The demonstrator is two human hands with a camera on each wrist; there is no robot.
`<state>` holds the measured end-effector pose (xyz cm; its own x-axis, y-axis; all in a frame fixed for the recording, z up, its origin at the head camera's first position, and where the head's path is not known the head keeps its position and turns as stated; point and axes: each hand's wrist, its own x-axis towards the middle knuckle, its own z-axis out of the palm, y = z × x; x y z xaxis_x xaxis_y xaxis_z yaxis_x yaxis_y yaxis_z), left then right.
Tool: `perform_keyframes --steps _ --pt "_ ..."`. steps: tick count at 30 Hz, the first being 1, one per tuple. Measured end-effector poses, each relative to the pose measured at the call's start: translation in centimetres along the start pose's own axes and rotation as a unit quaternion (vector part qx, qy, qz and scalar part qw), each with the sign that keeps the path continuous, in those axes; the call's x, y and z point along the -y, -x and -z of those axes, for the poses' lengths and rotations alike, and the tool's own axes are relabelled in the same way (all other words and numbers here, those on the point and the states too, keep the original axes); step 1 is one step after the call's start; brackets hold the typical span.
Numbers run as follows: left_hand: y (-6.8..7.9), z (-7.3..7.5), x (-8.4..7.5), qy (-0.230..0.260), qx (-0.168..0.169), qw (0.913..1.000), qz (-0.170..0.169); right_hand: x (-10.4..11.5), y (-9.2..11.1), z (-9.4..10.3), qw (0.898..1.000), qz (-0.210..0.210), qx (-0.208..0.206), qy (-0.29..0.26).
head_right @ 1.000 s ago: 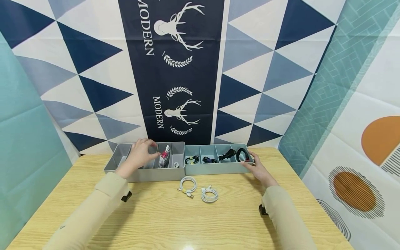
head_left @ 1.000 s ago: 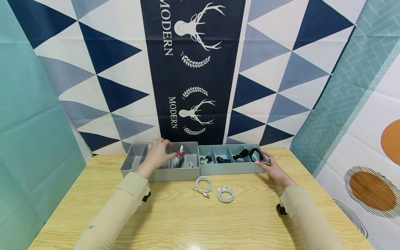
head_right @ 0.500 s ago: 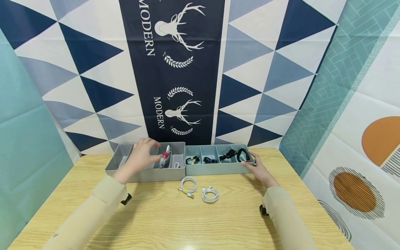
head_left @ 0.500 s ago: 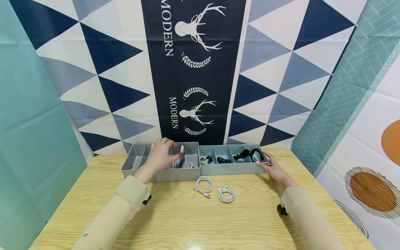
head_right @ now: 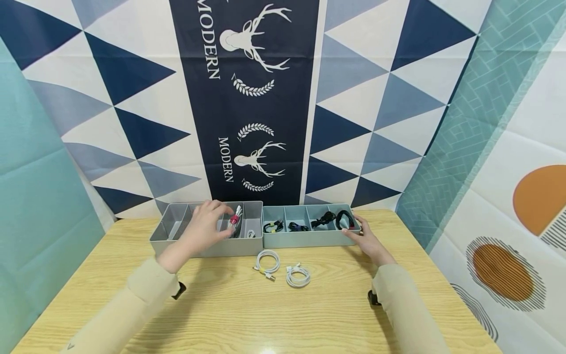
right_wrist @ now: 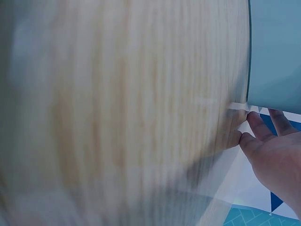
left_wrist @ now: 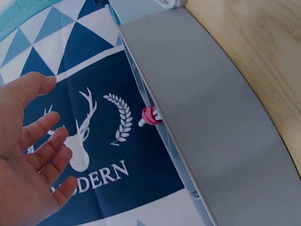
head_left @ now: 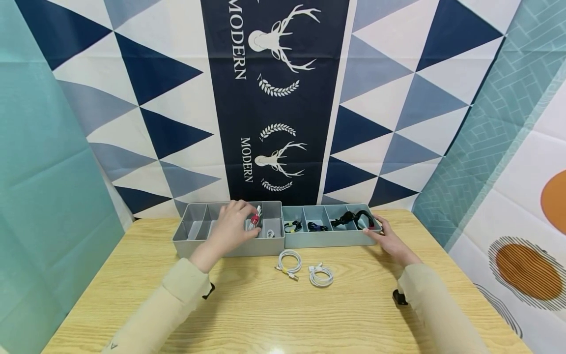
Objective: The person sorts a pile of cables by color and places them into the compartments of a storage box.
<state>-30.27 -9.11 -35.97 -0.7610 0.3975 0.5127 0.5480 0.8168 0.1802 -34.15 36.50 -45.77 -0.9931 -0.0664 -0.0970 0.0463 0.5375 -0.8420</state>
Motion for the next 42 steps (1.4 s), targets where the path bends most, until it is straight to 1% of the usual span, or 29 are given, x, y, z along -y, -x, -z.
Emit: perform_keyframes --steps 5,10,15,17,25,30,33,37,42 --pt "0.6 -0.2 -0.7 -0.004 0.001 0.9997 -0.025 0.0 0.0 -0.1 1.000 0.000 -0.001 0.002" --pt "1.3 -0.5 -1.4 -0.004 0.006 0.9993 -0.037 -0.1 -0.1 -0.1 1.000 -0.001 -0.002 0.001" --pt "1.9 -1.2 -2.1 0.000 0.010 0.9987 -0.050 -0.2 -0.3 -0.1 1.000 -0.005 -0.002 0.000" --pt "2.2 -1.6 -2.4 -0.004 0.013 0.9983 -0.057 -0.1 -0.2 -0.1 1.000 -0.004 -0.003 -0.003" --pt "3.2 -3.2 -3.3 0.017 0.019 0.9961 -0.084 0.0 0.0 0.0 1.000 -0.007 -0.003 -0.001" --pt "3.7 -4.6 -3.7 0.008 0.041 0.9951 -0.090 -0.1 0.0 0.1 1.000 0.000 -0.001 -0.007" --pt "3.9 -5.2 -3.9 0.008 0.057 0.9946 -0.087 -0.2 0.1 0.1 1.000 0.010 0.001 -0.015" --pt "4.0 -5.9 -4.1 0.010 0.067 0.9937 -0.089 -0.2 0.1 0.0 1.000 0.019 0.004 -0.022" --pt "4.2 -6.8 -4.2 0.019 0.063 0.9921 -0.106 0.1 0.2 -0.1 1.000 0.016 0.005 -0.021"
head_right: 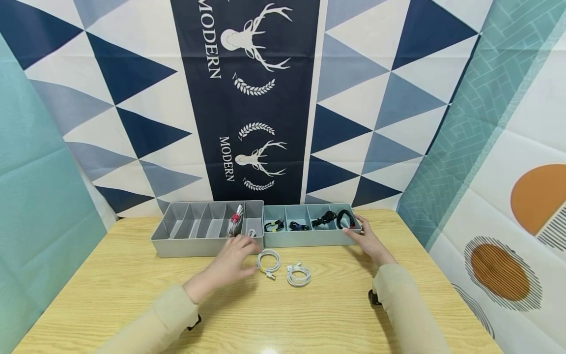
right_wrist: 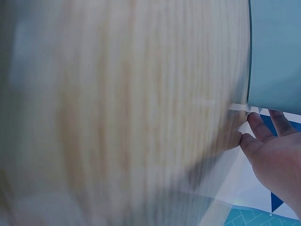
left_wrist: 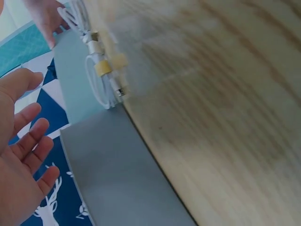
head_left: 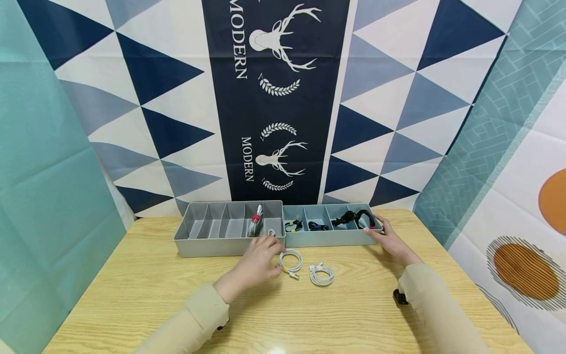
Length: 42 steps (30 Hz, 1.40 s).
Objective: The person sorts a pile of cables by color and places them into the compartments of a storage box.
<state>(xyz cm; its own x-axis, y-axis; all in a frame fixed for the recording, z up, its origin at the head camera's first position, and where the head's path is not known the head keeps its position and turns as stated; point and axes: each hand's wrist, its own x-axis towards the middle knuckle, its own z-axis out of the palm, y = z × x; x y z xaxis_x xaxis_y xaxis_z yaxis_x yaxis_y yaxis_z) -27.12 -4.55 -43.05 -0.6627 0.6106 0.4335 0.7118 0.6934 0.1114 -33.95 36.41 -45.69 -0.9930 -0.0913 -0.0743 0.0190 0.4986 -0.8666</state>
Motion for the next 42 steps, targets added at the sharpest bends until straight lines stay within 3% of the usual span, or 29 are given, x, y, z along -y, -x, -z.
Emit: perform_keyframes --steps 6,17,26,42 --pt "0.0 -1.2 0.4 -0.002 -0.002 0.9994 -0.035 0.0 0.0 0.0 1.000 -0.004 0.003 0.000" --pt "0.0 -2.5 0.6 -0.019 0.076 0.9954 -0.054 -0.2 0.0 0.0 1.000 -0.014 0.003 -0.002" --pt "0.3 -3.2 1.0 -0.057 0.114 0.9900 -0.061 -0.3 -0.1 0.0 1.000 -0.009 0.004 -0.011" --pt "0.0 -2.9 0.9 -0.066 0.125 0.9867 -0.081 -0.3 0.0 -0.1 1.000 0.000 0.002 -0.013"
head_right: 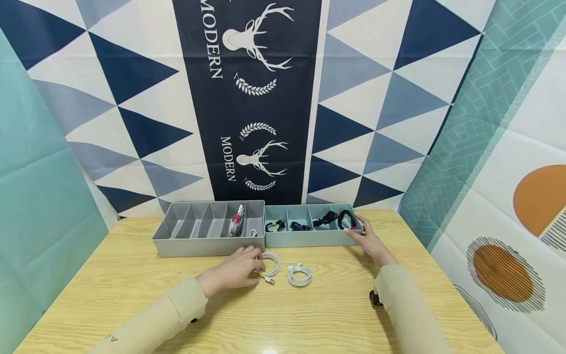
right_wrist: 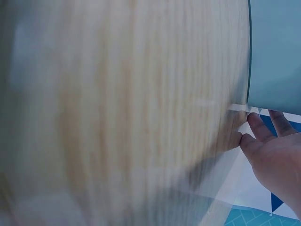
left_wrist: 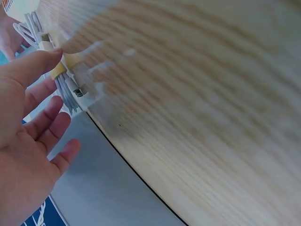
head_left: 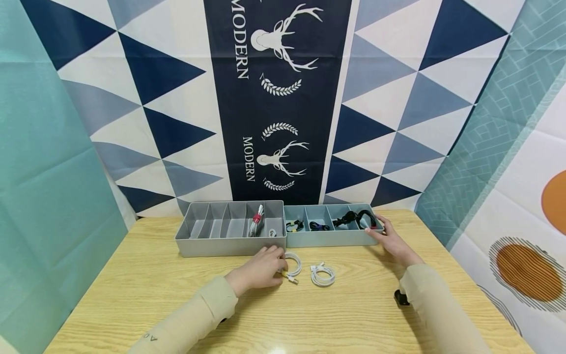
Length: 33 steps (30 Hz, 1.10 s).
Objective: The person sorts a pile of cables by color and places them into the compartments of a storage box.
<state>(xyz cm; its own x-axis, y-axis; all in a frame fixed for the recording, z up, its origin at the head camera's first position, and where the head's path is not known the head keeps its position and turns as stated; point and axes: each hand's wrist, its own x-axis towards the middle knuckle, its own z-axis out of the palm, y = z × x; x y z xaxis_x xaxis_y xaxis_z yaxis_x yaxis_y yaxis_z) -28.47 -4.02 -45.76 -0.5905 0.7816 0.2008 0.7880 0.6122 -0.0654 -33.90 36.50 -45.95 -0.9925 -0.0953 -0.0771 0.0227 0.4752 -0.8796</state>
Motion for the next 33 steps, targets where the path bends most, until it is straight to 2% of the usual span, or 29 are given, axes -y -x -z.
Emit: perform_keyframes --steps 13,21,33 --pt "0.3 0.3 -0.2 0.002 0.030 0.9995 0.000 0.3 0.0 0.1 1.000 -0.008 0.002 0.006" --pt "0.6 0.7 -0.3 0.004 0.014 0.9998 -0.011 0.5 0.1 0.2 1.000 -0.012 0.003 0.017" --pt "0.9 2.0 -0.5 0.017 -0.002 0.9998 -0.006 0.2 0.1 0.1 1.000 -0.008 0.003 0.020"
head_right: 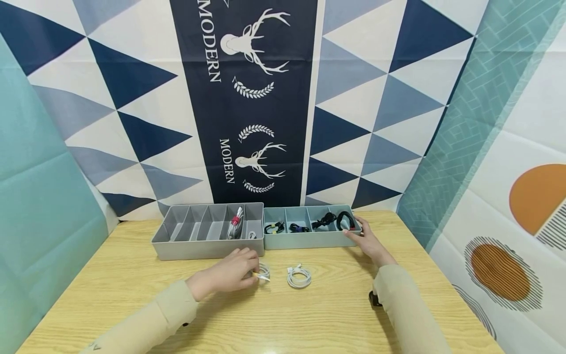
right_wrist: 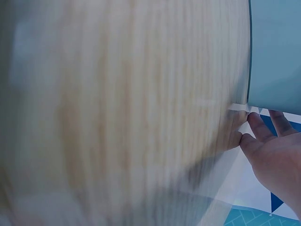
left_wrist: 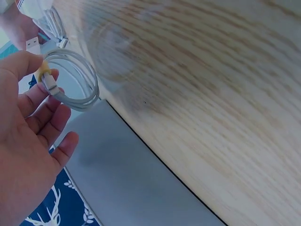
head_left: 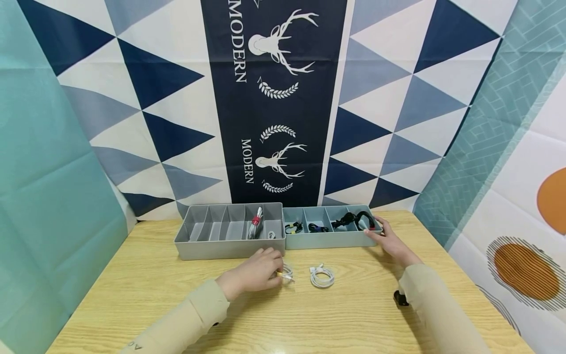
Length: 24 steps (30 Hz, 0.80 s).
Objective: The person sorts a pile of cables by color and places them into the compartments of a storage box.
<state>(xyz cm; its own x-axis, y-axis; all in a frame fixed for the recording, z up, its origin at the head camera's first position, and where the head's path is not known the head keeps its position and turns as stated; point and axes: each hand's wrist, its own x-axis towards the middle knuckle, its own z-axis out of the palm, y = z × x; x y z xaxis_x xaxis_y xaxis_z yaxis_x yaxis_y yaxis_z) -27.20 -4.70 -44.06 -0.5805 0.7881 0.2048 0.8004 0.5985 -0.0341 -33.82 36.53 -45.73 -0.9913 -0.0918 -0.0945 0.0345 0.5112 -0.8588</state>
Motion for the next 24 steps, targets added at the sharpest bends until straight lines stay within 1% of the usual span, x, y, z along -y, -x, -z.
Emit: perform_keyframes --steps 7,12,16,21,24 --pt "0.2 0.7 0.2 0.005 0.002 1.0000 0.005 0.1 0.1 -0.1 1.000 -0.001 0.001 -0.006" --pt "0.4 1.4 0.5 0.003 -0.011 0.9999 0.013 0.1 0.0 0.0 1.000 0.002 -0.001 -0.004" --pt "0.6 1.6 0.7 -0.007 -0.018 0.9998 0.011 0.1 0.0 -0.1 1.000 0.001 0.000 -0.005" --pt "0.8 1.7 1.0 -0.018 -0.013 0.9997 0.010 0.2 0.2 0.0 1.000 0.006 0.001 -0.005" --pt "0.9 1.7 1.1 -0.017 -0.007 0.9997 0.014 0.2 0.2 0.0 1.000 0.006 0.001 -0.007"
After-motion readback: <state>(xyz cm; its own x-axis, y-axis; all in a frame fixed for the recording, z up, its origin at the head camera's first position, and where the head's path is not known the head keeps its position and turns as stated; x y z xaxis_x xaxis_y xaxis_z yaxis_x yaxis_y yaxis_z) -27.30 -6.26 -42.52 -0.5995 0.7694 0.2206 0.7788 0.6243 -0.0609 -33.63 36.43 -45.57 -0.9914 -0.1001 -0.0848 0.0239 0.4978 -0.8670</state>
